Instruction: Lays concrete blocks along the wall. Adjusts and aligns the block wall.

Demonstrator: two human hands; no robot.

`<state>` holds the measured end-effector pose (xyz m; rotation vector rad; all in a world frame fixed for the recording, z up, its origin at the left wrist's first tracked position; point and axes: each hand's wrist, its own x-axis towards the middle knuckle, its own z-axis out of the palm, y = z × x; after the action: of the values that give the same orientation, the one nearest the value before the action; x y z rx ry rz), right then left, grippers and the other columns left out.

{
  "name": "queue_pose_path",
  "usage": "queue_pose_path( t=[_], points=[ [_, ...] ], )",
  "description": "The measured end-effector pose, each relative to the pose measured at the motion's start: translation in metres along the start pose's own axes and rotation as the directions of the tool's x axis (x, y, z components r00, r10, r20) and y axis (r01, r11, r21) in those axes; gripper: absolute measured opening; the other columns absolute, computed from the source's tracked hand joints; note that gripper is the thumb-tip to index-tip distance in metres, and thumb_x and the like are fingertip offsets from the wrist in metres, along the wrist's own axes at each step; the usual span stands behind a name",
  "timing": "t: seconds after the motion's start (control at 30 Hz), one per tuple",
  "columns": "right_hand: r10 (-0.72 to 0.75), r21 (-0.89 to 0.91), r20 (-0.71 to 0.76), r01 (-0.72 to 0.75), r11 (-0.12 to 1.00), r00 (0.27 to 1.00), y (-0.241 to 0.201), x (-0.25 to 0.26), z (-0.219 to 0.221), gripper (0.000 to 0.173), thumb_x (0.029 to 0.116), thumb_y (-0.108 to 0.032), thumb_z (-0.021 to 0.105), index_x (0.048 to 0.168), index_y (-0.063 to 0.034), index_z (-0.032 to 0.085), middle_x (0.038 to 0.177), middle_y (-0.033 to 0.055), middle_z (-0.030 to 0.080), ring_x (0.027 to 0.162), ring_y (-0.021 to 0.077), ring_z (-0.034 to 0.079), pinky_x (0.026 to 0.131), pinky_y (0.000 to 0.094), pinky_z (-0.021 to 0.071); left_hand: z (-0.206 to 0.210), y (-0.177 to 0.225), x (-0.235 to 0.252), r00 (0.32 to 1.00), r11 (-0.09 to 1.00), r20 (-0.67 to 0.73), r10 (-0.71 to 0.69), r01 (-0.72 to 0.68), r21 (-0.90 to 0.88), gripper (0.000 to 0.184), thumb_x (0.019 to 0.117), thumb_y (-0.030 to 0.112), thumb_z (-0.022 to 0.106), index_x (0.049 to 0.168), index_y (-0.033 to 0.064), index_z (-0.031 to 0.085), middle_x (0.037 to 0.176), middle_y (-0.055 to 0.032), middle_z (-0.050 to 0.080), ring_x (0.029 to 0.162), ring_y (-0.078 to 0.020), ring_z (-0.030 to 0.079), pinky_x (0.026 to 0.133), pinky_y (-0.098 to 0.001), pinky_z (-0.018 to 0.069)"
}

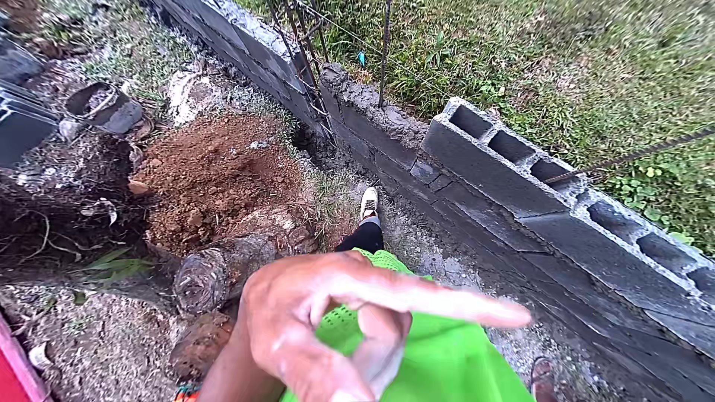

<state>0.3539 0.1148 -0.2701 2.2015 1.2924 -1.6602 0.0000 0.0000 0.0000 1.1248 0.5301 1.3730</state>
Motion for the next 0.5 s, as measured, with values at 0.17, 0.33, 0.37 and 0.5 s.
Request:
queue_pose_path(
  t=[0.17, 0.33, 0.37, 0.5],
  points=[
    [0.098, 0.0, 0.016, -0.098, 0.995, 0.995, -0.034, -0.025, -0.004, 0.028, 0.1067, 0.0, 0.048, 0.125, 0.0174, 0.061, 0.12, 0.0264, 0.069, 0.106, 0.0204, 0.066, 0.098, 0.0291, 0.0493, -0.077, -0.035, 0.014, 0.796, 0.938, -0.567, -0.212, 0.329, 0.111, 0.06, 0.1043, 0.017, 0.053, 0.161, 0.0091, 0.033, 0.068, -0.0063, 0.061, 0.053, -0.0108, 0.058, 0.055, -0.0252, 0.056],
    [0.165, 0.129, -0.025, -0.161, 0.979, 0.986, -0.054, -0.041, -0.006, 0.031, 0.108, -0.001, 0.046, 0.129, 0.017, 0.058, 0.122, 0.0264, 0.067, 0.103, 0.0159, 0.064, 0.097, 0.0266, 0.0478, -0.186, -0.079, 0.035, 0.575, 0.804, -0.74, -0.349, 0.589, 0.078, 0.06, 0.1088, 0.016, 0.049, 0.163, 0.0123, 0.025, 0.074, -0.0066, 0.063, 0.055, -0.0132, 0.06, 0.058, -0.0298, 0.057],
    [0.217, 0.136, 0.007, -0.216, 0.967, 0.976, -0.073, -0.054, -0.009, 0.031, 0.1079, 0.0, 0.044, 0.131, 0.0162, 0.057, 0.121, 0.0235, 0.067, 0.1, 0.0114, 0.062, 0.094, 0.0228, 0.0464, -0.207, -0.09, 0.041, 0.549, 0.783, -0.756, -0.357, 0.617, 0.078, 0.064, 0.1083, 0.016, 0.051, 0.165, 0.0147, 0.021, 0.073, -0.0079, 0.062, 0.055, -0.0147, 0.06, 0.059, -0.031, 0.0574],
    [-0.015, 0.368, -0.059, 0.035, 0.929, 0.998, -0.034, -0.041, 0.002, 0.022, 0.105, 0.004, 0.047, 0.111, 0.0204, 0.06, 0.088, 0.0177, 0.071, 0.072, 0.0026, 0.063, 0.068, 0.0154, 0.0528, -0.289, -0.141, 0.068, 0.47, 0.591, -0.777, -0.418, 0.79, 0.16, 0.085, 0.1046, 0.014, 0.057, 0.167, 0.0242, 0.0, 0.09, -0.0188, 0.068, 0.061, -0.0207, 0.065, 0.064, -0.0377, 0.0594]
  ],
)
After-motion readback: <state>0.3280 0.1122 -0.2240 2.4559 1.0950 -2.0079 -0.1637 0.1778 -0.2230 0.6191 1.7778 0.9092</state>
